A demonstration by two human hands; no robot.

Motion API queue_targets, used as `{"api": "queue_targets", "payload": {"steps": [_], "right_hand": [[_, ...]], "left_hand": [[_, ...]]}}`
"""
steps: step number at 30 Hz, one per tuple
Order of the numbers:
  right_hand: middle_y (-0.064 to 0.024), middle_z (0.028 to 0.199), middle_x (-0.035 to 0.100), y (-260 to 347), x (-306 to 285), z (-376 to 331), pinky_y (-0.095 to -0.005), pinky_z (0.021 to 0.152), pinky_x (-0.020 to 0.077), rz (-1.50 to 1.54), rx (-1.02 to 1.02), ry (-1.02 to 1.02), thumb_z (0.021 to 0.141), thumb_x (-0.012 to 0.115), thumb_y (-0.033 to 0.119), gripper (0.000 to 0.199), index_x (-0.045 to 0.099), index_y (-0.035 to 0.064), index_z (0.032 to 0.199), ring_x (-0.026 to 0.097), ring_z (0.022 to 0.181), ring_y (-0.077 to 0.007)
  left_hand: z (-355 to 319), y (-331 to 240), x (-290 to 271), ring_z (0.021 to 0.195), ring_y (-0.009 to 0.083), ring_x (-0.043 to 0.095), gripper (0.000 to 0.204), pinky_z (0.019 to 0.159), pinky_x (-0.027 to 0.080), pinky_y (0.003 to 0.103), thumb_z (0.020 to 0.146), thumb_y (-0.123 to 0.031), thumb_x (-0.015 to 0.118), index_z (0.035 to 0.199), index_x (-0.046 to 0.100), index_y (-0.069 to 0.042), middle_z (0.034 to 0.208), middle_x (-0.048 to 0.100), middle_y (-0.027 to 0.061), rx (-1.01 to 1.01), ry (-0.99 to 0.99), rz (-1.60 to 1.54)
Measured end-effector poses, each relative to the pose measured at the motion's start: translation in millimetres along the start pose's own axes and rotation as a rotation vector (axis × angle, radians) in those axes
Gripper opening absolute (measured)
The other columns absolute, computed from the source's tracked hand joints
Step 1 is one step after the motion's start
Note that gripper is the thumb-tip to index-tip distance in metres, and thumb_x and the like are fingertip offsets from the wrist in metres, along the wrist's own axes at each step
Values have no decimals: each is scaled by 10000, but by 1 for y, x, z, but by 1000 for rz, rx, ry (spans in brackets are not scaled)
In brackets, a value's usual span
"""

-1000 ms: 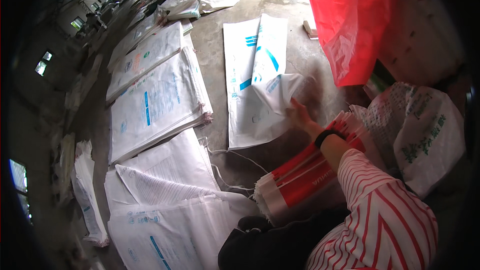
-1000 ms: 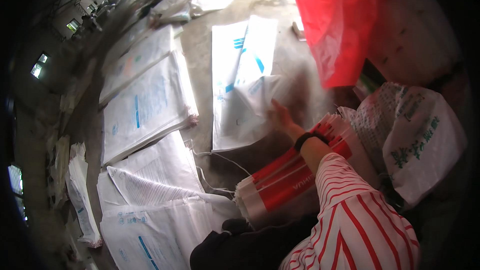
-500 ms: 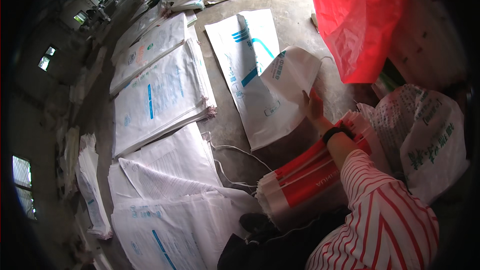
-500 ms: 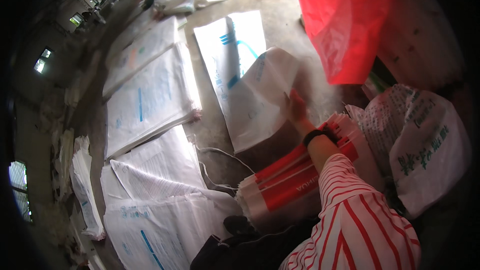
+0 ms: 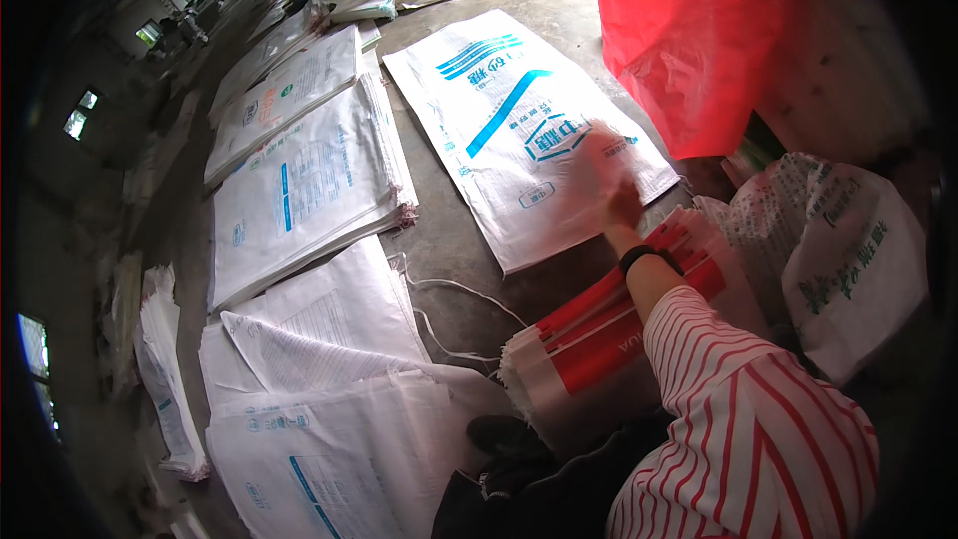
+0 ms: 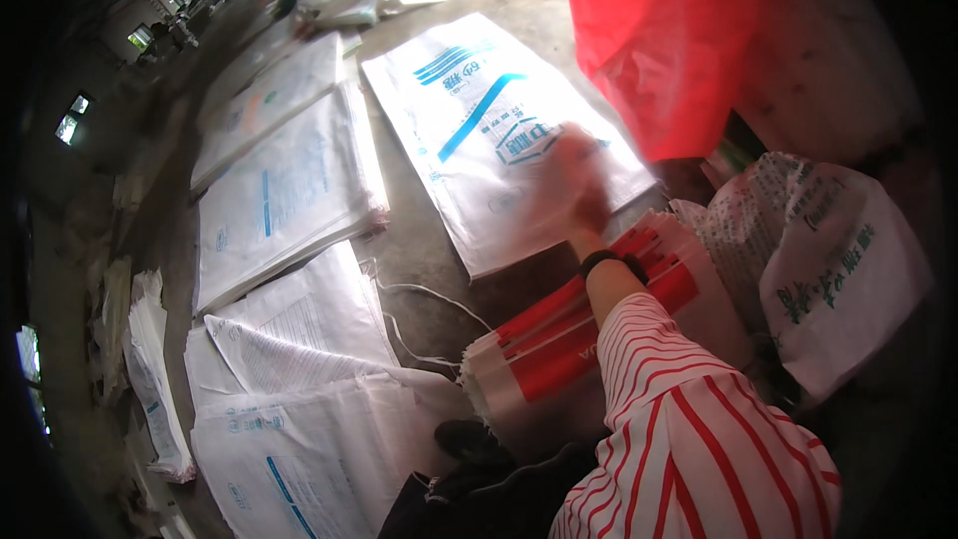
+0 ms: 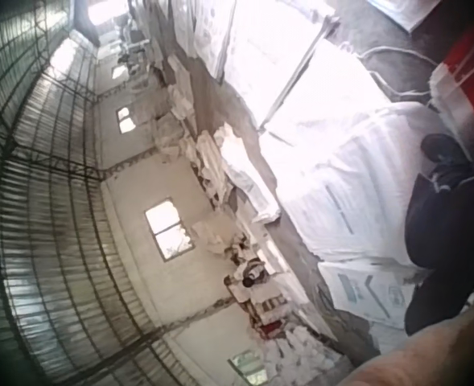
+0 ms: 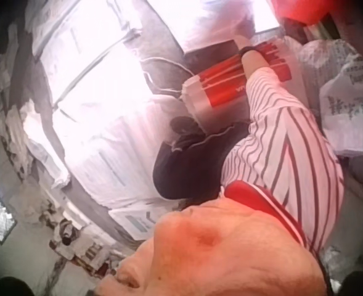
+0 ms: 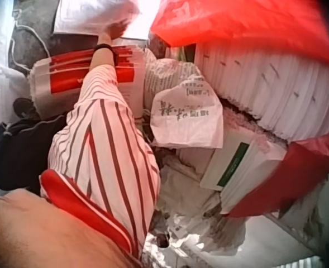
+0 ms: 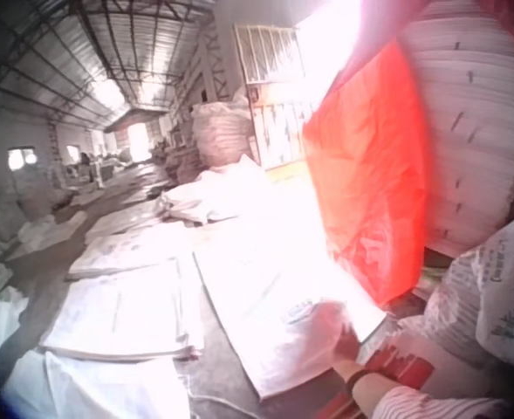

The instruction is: The person sorts through stacks of white woven bags by hand, lifting and turning them over one by one to inspect them. They move bags between different piles on the floor, occasionally smoothing them out or pulling at the edges before restacking them.

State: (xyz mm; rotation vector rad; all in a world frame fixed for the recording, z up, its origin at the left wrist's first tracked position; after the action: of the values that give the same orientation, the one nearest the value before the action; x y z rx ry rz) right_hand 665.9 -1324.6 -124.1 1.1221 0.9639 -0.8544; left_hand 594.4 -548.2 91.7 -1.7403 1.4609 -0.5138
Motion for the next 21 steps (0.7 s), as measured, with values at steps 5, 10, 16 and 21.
{"api": "queue_targets", "payload": {"steps": [5, 10, 16, 21], "right_hand": [[-261, 1377, 493, 63, 54, -127, -453, 1079, 394, -169, -1079, 745, 768, 712, 316, 635, 548, 98, 1342, 483, 1272, -399], [-210, 1151, 655, 168, 6, -177, -442, 908, 513, -304, -963, 763, 830, 642, 206, 373, 653, 47, 1167, 637, 1064, -346], [-171, 1081, 685, 276, -64, -399, -349, 822, 544, 540, -1075, 1210, 897, 631, 140, 393, 570, 8, 1262, 692, 914, -254], [-236, 1224, 580, 276, -43, -512, -384, 969, 466, 556, -849, 1161, 801, 750, 273, 696, 466, -39, 1354, 589, 1108, -331]], "left_hand": [[-19, 62, -87, 947, 297, 665, 451, 737, 553, 348, 960, -233, 582, 1293, 494, 59, 1096, 656, 213, -32, -156, -68], [-40, 140, -171, 936, 295, 671, 446, 724, 557, 342, 959, -232, 581, 1286, 502, 62, 1080, 666, 214, -35, -327, -88], [24, 126, -136, 1069, 266, 624, 410, 864, 517, 355, 929, -216, 648, 1244, 556, 30, 1203, 622, 194, 160, -129, 329], [62, 79, -75, 1109, 353, 561, 418, 941, 455, 437, 831, -188, 730, 1196, 595, -35, 1223, 575, 189, 786, -132, 789]]}}
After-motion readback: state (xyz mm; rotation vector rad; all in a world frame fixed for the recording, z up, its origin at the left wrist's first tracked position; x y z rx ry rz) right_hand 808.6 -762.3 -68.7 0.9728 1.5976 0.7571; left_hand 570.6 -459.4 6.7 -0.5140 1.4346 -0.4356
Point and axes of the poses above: each hand's wrist, its own z-axis towards the middle knuckle, its own x-axis out of the palm, y = z × x, the point moved 5 cm from there along z, towards the middle knuckle
